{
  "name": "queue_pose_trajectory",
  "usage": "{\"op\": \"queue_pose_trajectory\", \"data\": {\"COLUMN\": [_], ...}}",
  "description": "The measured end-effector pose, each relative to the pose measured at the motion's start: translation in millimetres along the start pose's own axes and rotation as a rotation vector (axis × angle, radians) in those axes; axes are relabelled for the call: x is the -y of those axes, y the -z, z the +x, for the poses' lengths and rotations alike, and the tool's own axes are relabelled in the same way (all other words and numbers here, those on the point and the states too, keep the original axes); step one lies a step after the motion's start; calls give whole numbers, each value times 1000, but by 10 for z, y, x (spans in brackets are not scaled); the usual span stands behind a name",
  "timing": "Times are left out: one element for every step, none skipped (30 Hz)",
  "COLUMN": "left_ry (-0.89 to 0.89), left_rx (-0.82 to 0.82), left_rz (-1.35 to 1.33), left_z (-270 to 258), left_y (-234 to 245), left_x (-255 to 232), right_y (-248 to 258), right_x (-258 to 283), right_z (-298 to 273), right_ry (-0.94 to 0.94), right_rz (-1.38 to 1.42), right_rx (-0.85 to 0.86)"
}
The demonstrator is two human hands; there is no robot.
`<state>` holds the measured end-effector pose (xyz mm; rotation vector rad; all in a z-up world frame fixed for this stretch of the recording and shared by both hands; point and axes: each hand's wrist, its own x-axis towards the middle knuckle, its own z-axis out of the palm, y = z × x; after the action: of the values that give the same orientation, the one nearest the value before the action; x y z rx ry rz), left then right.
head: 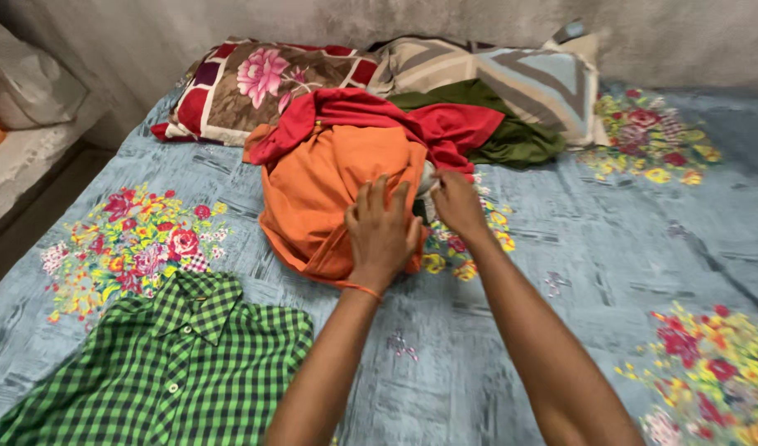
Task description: The person irons a green checkered shirt laid flat on a bed, smoothing the fabric with one hand while moving the iron with the other. The person then folds the shirt and begins ironing an orange shirt.
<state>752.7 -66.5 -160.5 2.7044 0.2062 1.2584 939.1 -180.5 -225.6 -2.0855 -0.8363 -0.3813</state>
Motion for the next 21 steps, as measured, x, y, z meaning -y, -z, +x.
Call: {"op": "queue_pose_trajectory", "data": {"left_ry": [31,64,97,65,32,-6,3,12,21,69,116,156,177,197,218,177,137,94,103,108,113], "left_rx": [45,89,133,107,82,62,77,90,103,121,139,149,164,179,194,148,101,54,44,31,19], "left_rz": [29,59,88,152,216,274,252,229,206,144,82,23,-24,-74,-125,-188,-250,-310,-378,-447,-516], "left_z": [7,8,-9,-66,-141,-210,-265,-326,-384,-428,-467,-459,-465,-481,-499,-521,-542,-552,-557,-536,-508], "left_y": [-84,-172,-257,-337,-405,-469,-520,-551,-562,-546,-513,-474,-416,-360,-302,-249,-196,-139,-79,-28,24], "left_x": [60,135,219,287,349,395,438,461,460,456,430,416,392,352,311,261,208,165,117,63,6], "right_y": [-18,-38,-59,-80,-113,-131,-154,-175,-181,-200,-212,-216,-213,-195,-185,-175,-168,-170,-173,-165,-139], "right_x": [-4,-8,29,72,128,177,233,292,347,415,478,533,570,579,575,557,537,524,522,526,536], "right_z": [144,281,390,466,531,539,526,486,415,345,258,206,145,88,43,-5,-51,-80,-105,-105,-101], "right_ry": [60,122,185,152,118,77,69,63,56,78,101,128,85,43,0,-52,-105,-156,-141,-123,-105], "right_rz": [9,19,30,67,104,138,157,176,195,151,108,67,84,97,110,142,173,208,253,298,342], "right_rx": [-18,-36,-54,-51,-48,-48,-25,-3,18,34,50,57,62,68,74,79,84,87,70,48,27]}}
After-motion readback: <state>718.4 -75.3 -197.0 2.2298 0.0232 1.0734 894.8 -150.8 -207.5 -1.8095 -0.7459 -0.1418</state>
